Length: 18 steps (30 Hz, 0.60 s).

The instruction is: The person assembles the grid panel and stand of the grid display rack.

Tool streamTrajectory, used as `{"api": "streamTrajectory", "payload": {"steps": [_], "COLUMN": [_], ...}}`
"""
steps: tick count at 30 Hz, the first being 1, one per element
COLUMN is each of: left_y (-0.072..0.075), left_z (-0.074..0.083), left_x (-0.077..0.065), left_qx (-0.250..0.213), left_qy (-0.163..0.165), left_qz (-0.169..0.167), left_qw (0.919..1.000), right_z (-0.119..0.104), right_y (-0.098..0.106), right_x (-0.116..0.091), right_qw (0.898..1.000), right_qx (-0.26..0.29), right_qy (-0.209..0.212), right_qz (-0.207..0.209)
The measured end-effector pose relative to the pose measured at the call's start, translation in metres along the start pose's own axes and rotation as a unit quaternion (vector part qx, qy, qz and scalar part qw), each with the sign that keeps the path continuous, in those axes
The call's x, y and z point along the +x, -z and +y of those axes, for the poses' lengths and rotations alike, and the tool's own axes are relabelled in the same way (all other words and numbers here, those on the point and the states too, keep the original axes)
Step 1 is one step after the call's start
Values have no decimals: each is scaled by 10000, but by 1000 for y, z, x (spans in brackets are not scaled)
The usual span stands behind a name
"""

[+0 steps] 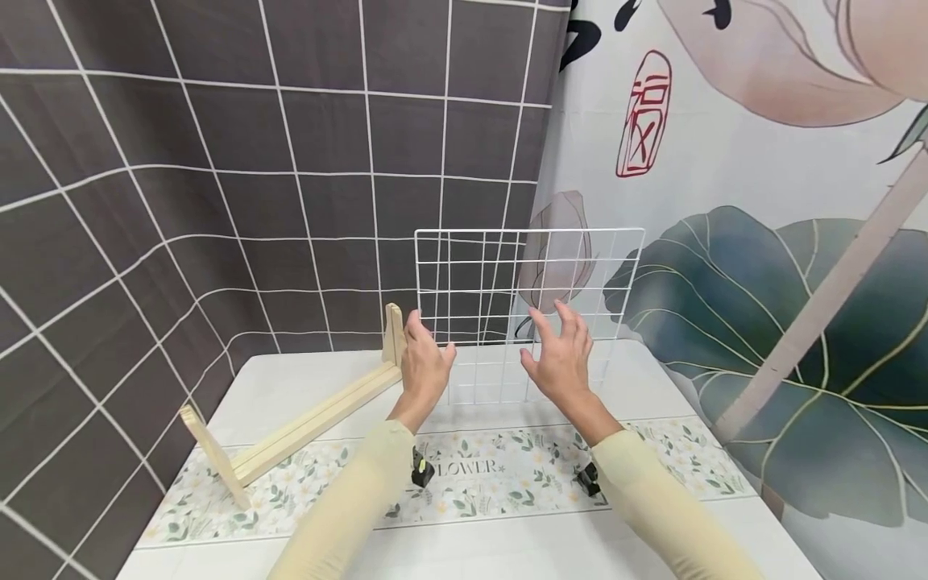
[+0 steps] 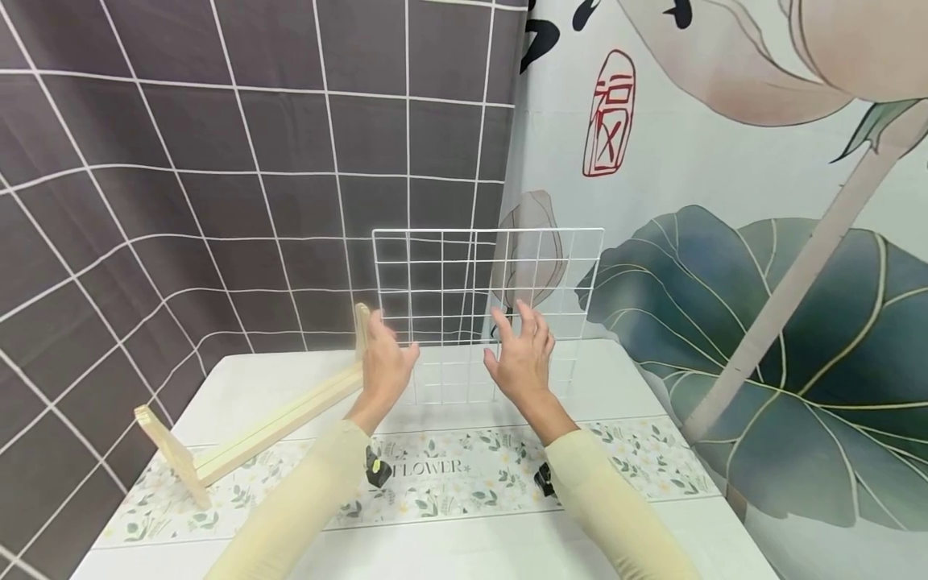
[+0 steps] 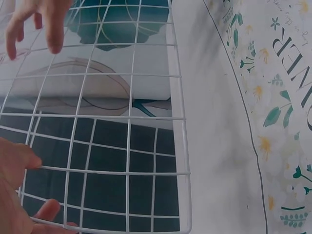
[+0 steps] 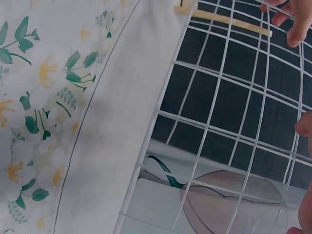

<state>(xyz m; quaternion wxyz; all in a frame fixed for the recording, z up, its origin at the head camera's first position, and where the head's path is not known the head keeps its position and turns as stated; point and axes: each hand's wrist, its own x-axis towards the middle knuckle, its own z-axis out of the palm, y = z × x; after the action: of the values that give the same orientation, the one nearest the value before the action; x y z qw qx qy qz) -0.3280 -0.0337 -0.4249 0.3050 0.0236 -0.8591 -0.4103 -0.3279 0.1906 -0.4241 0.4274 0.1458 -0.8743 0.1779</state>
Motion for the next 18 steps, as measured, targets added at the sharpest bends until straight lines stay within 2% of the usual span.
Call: {"api": "streamTrajectory", "payload": {"steps": [12, 18], "left_y": [-1, -1], "left_z": [1, 3], "left_x": [0, -2], "left_qx": [-17, -42], "left_qy": [-19, 30], "left_qz": [-12, -59], "left_qw": [10000, 10000], "right_z": [3, 5], "right_y": [-5, -9], "right_x": [6, 10], "right_qw": [9995, 9983], "right_qx": [-244, -364], "right_qy": [-113, -265], "right_qz": [-164, -377]}}
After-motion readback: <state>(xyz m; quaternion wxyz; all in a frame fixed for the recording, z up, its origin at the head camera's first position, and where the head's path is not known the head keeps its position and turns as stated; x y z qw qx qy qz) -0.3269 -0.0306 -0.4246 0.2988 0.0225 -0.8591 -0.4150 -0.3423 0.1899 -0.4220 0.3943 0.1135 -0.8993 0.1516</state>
